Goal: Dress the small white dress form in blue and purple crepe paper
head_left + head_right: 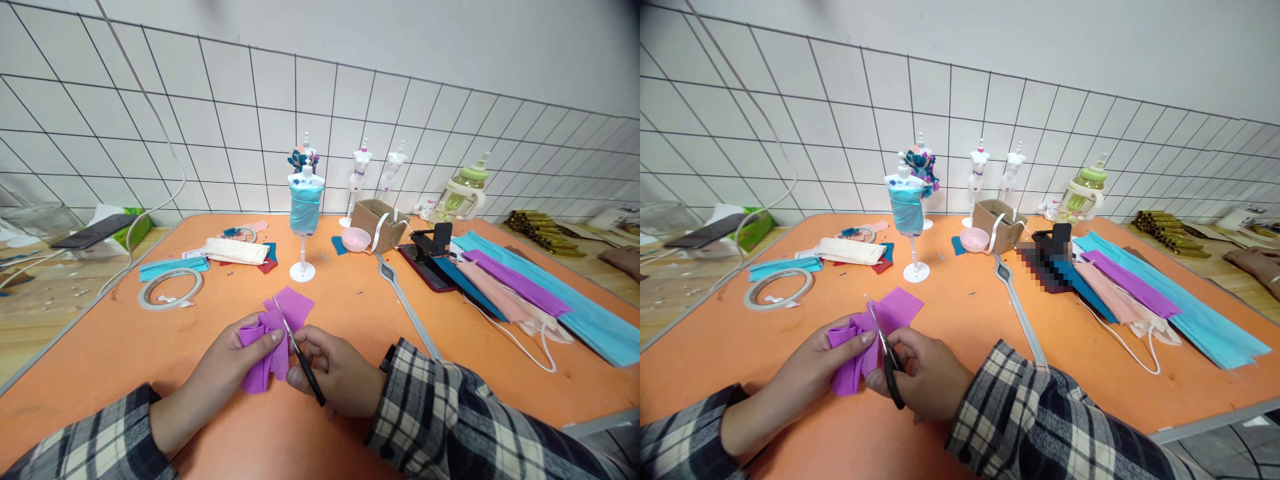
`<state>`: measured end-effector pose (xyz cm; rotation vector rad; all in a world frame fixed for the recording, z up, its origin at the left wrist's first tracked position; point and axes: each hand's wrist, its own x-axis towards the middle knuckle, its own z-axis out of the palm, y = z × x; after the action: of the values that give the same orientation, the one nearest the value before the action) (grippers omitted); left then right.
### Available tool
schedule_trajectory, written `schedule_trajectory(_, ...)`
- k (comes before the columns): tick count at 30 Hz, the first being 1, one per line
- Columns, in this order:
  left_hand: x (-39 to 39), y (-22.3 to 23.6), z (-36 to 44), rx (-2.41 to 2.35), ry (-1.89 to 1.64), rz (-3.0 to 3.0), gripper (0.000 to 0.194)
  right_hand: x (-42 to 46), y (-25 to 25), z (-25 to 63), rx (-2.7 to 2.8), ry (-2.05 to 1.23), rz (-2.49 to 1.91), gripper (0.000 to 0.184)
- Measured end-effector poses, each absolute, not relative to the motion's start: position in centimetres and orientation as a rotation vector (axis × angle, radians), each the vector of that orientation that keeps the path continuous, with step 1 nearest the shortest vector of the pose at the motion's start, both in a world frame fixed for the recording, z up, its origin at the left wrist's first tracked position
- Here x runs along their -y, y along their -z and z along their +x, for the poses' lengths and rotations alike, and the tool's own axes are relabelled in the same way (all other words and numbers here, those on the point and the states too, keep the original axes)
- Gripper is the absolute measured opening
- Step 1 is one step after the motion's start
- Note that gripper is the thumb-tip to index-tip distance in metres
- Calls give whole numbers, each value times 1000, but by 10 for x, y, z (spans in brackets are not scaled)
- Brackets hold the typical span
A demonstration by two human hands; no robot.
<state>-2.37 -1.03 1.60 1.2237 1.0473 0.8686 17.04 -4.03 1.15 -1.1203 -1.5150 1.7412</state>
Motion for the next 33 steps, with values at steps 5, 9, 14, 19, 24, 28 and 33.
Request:
schedule_trajectory(5,11,-16,-24,-1027,-859,1228,35,40,-11,171,1514,-1745,-1125,42)
schedule_trajectory(9,10,-15,-25,-1000,-856,1243,32,40,-11,171,1520,-1736,-1131,44)
schedule_trajectory(14,10,-13,-27,-988,-833,1240,32,40,-10,170,1531,-1724,-1127,45)
schedule_trajectory(19,9,-8,-30,-1068,-874,1270,39,40,-10,171,1536,-1737,-1121,42)
schedule_trajectory(24,8,-9,-28,-1075,-867,1268,40,41,-11,171,1534,-1750,-1122,42)
schedule_trajectory(28,9,-11,-27,-1044,-850,1265,38,40,-12,170,1563,-1722,-1139,42)
schedule_trajectory(33,9,-10,-27,-1047,-852,1251,36,40,-11,171,1523,-1724,-1106,45)
